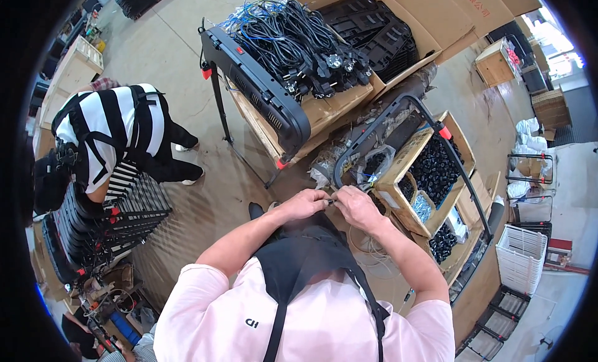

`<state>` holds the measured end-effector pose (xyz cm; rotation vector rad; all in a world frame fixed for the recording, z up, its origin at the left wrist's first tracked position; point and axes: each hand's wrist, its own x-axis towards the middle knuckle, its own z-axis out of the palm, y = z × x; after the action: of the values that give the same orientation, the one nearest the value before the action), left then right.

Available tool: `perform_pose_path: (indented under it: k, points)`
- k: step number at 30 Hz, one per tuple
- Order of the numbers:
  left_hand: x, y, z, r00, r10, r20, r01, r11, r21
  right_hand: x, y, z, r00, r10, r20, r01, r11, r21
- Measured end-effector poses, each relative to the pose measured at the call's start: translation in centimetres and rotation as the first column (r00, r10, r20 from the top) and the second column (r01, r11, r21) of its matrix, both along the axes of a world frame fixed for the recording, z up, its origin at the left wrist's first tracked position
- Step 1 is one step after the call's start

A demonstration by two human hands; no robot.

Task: Assembling plastic components and wiring onto a lawnmower handle frame.

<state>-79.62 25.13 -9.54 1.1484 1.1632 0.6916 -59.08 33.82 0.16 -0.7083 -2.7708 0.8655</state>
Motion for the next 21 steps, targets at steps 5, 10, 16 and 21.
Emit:
perform_pose_path:
  k: [5,10,16,21]
  points:
    - [-0.1,0.2,0.5,1.0,0.005,0.002,-0.005,1.0,-0.03,-0.3,0.1,0.1,0.997,0.071,-0.015,-0.07,0.995,0.065]
    - [-0.1,0.3,0.9,0.999,0.003,-0.038,-0.004,1.0,-0.017,-0.5,0.4,0.1,0.997,0.039,0.061,-0.042,0.998,0.047]
    - [0.1,0.4,-0.2,1.0,0.012,0.006,-0.012,0.995,-0.1,-1.2,-0.1,-0.1,0.989,0.015,0.148,-0.028,0.996,0.085]
    - [0.2,1.1,1.0,0.998,-0.022,-0.065,0.017,0.996,-0.086,-0.4,-1.0,-1.1,0.985,-0.077,0.153,0.064,0.994,0.091]
